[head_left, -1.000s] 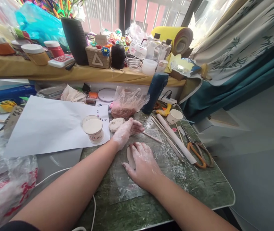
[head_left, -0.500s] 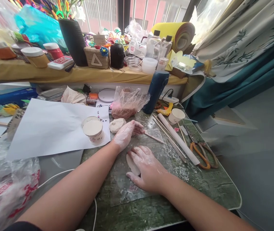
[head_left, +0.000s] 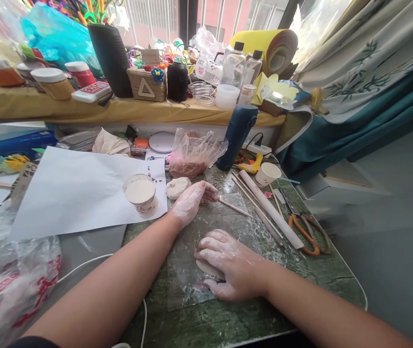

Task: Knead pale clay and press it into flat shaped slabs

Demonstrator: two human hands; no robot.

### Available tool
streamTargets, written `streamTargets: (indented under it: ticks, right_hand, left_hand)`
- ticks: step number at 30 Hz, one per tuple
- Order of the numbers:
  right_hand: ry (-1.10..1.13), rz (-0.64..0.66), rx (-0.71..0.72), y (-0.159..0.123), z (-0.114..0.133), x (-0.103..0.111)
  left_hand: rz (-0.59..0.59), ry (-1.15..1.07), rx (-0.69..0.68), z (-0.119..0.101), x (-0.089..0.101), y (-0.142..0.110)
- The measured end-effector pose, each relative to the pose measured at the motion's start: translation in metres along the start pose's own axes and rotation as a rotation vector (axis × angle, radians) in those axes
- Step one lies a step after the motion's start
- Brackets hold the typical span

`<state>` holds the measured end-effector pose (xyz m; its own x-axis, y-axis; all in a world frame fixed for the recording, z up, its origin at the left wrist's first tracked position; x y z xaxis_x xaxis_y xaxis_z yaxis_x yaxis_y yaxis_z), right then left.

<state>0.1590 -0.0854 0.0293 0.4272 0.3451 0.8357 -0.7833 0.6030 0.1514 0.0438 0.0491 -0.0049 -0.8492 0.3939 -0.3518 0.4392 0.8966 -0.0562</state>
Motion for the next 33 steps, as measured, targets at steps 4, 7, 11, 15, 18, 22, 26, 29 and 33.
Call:
streamTargets:
  ticks: [4,7,11,15,18,22,26,29,33]
  right_hand:
    - [0.017,0.019,0.021,-0.007,0.002,0.0]
    - [0.037,0.042,0.037,-0.014,0.003,0.002]
    - [0.048,0.071,0.033,-0.025,0.006,0.0]
    - [-0.073,-0.054,-0.231,-0.037,0.011,-0.013]
    - [-0.167,-0.165,-0.481,-0.045,0.016,-0.025]
    - [-0.206,-0.168,-0.459,-0.046,0.021,-0.033]
    - [-0.192,-0.148,-0.397,-0.049,0.017,-0.03]
    - [-0.175,-0.15,-0.375,-0.051,0.016,-0.028]
    - [-0.152,-0.167,-0.32,-0.052,0.019,-0.027]
  left_hand:
    - [0.014,-0.014,0.003,0.0,0.0,0.001]
    - [0.022,-0.016,-0.001,-0.001,0.0,0.001]
    - [0.013,-0.009,-0.006,-0.001,-0.001,0.001]
    - [0.021,-0.004,-0.007,0.0,-0.002,0.001]
    - [0.023,0.005,-0.002,0.001,-0.001,0.002]
    - [0.022,0.038,-0.004,0.002,-0.002,0.002]
    - [0.014,0.034,-0.005,0.0,-0.001,0.001]
    - [0.02,0.027,0.012,-0.001,-0.001,0.002]
    - [0.031,0.037,0.001,-0.001,0.001,0.004]
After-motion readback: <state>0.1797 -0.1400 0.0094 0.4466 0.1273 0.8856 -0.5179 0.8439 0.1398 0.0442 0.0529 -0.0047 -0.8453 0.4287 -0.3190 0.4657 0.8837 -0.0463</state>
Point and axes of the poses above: each hand's wrist, its own y-axis towards the middle knuckle, its own x-axis out of the back of the hand, z = x × y, the point moved 3 cm from there along y, towards the middle knuckle, and after that the axes turned 1 degree about x, right-handed, at the moved point
